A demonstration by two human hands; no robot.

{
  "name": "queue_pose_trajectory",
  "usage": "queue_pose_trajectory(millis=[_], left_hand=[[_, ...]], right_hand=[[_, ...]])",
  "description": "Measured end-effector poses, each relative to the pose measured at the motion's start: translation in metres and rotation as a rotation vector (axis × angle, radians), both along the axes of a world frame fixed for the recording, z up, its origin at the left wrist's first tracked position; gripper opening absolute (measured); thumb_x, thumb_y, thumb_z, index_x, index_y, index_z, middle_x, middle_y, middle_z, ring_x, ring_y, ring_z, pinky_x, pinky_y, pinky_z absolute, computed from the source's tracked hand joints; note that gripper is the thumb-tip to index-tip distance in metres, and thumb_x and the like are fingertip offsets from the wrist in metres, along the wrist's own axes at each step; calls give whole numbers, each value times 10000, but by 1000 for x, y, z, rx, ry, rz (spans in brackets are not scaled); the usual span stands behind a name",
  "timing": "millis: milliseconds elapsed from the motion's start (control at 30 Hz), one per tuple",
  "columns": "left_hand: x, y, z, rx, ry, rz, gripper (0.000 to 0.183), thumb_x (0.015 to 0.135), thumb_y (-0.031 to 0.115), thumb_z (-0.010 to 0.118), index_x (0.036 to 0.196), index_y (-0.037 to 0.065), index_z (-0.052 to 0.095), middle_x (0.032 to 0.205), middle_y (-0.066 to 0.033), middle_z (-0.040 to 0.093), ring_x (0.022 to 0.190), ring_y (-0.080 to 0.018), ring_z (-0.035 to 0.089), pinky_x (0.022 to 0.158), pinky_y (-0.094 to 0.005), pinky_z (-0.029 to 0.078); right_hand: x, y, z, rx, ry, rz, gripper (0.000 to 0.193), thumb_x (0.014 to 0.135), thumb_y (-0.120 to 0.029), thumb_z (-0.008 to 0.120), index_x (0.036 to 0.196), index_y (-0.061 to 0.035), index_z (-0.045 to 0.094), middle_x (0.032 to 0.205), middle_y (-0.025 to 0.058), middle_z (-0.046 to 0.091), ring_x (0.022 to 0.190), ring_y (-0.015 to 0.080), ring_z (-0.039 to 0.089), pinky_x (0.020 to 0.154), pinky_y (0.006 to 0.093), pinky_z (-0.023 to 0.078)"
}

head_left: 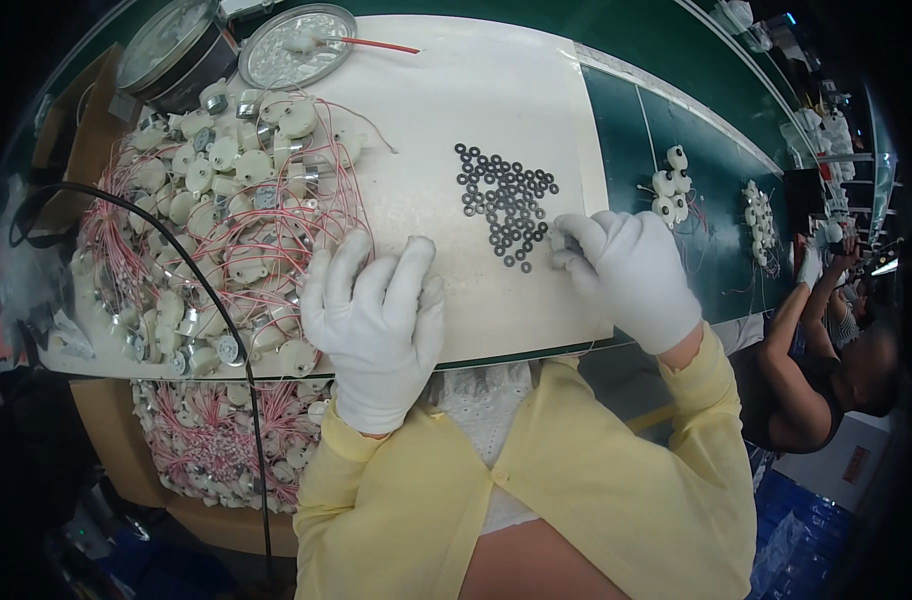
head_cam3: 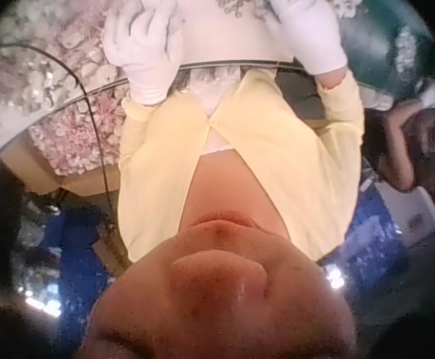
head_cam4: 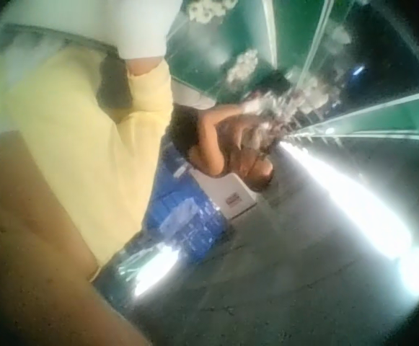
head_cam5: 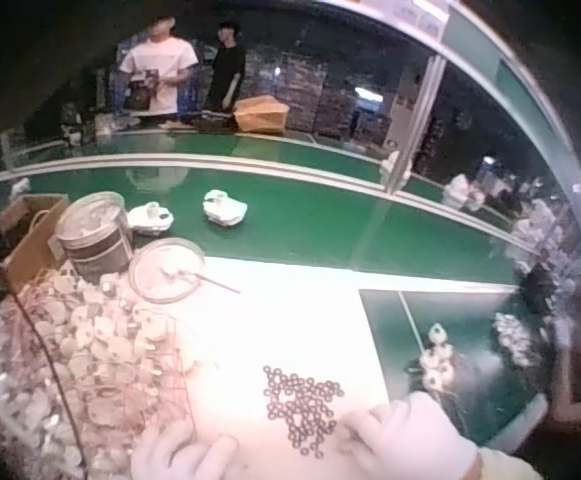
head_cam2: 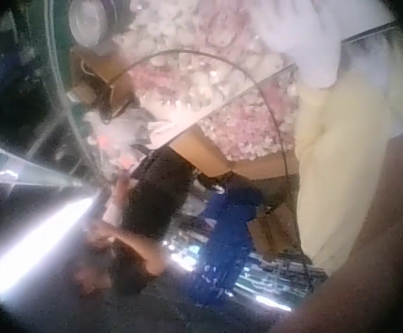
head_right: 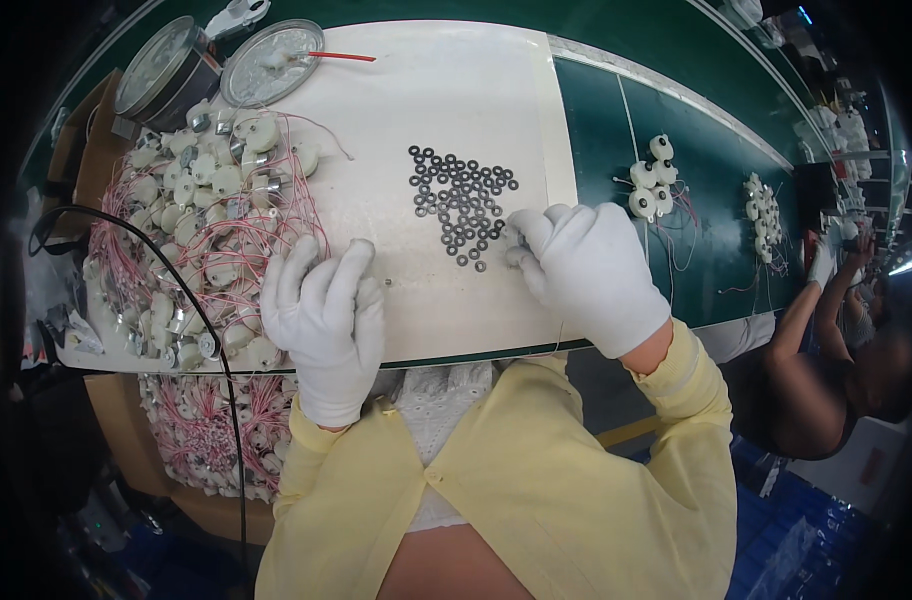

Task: The person assembles small white electronic components by hand at a workstation. They pick up a component, insert a metal washer into its center, and place the finished unit on the table. The process is repeated continuously with components and washers supplied from nearby piles.

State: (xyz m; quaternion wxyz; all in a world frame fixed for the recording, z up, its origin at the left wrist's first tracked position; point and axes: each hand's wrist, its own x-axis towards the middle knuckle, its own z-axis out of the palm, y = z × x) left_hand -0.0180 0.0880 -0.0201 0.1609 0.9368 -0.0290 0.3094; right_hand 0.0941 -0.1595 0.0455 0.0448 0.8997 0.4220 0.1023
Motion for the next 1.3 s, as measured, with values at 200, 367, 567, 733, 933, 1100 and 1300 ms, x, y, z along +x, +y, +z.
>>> queue_pose_trajectory(millis=[200, 367, 567, 733, 933, 1100, 1300], left_hand=[[8, -12, 16, 32, 123, 104, 489, 820, 315, 793, 1261, 129, 691, 1061, -85, 653, 1165, -363, 593, 1072, -554, 425], [8, -12, 13, 64, 132, 118, 506, 823, 336, 797, 1267, 119, 689, 1045, -99, 657, 1155, -362, 602, 1081, -552, 421], [10, -11, 12, 93, 83, 95, 465, 816, 346, 787, 1199, 95, 707, 975, -109, 619, 1108, -347, 602, 1065, -553, 454], [12, -12, 13, 95, 84, 57, 460, 829, 346, 776, 1203, 88, 703, 960, -112, 619, 1089, -350, 612, 1062, -557, 455], [8, -11, 16, 102, 133, 48, 496, 853, 283, 756, 1287, 60, 663, 1039, -132, 656, 1116, -376, 603, 1073, -585, 427], [8, -13, 17, 117, 144, 56, 491, 857, 265, 759, 1291, 58, 661, 1061, -132, 666, 1116, -382, 603, 1068, -585, 426], [9, -16, 17, 137, 136, 62, 470, 859, 256, 767, 1275, 60, 667, 1076, -113, 679, 1118, -381, 605, 1074, -585, 425]], right_hand=[[-1, 4, -1, -62, 26, -20, 296, 907, -384, 732, 1008, -116, 655, 665, 41, 560, 578, 255, 567, 594, 393, 402], [0, 5, -3, 43, 88, -53, 325, 924, -404, 716, 1027, -97, 687, 658, 67, 617, 579, 279, 616, 578, 403, 428], [0, -4, 0, 158, 354, -198, 271, 943, -297, 708, 1112, -85, 715, 832, 168, 731, 755, 359, 706, 692, 450, 542], [9, -41, -39, 442, 217, -385, 172, 986, -251, 652, 1046, -111, 731, 762, 105, 701, 669, 322, 684, 619, 445, 534], [1, -72, -28, 174, -14, -394, 198, 935, -168, 683, 1125, -140, 729, 757, 59, 665, 682, 264, 658, 625, 401, 513], [-2, -55, 14, 288, 27, -265, 383, 863, -171, 708, 1241, -132, 657, 849, 55, 666, 765, 288, 677, 643, 422, 518], [3, -42, 12, 74, 270, -239, 399, 790, -168, 783, 1173, -124, 681, 906, 74, 691, 762, 299, 683, 687, 416, 536]])
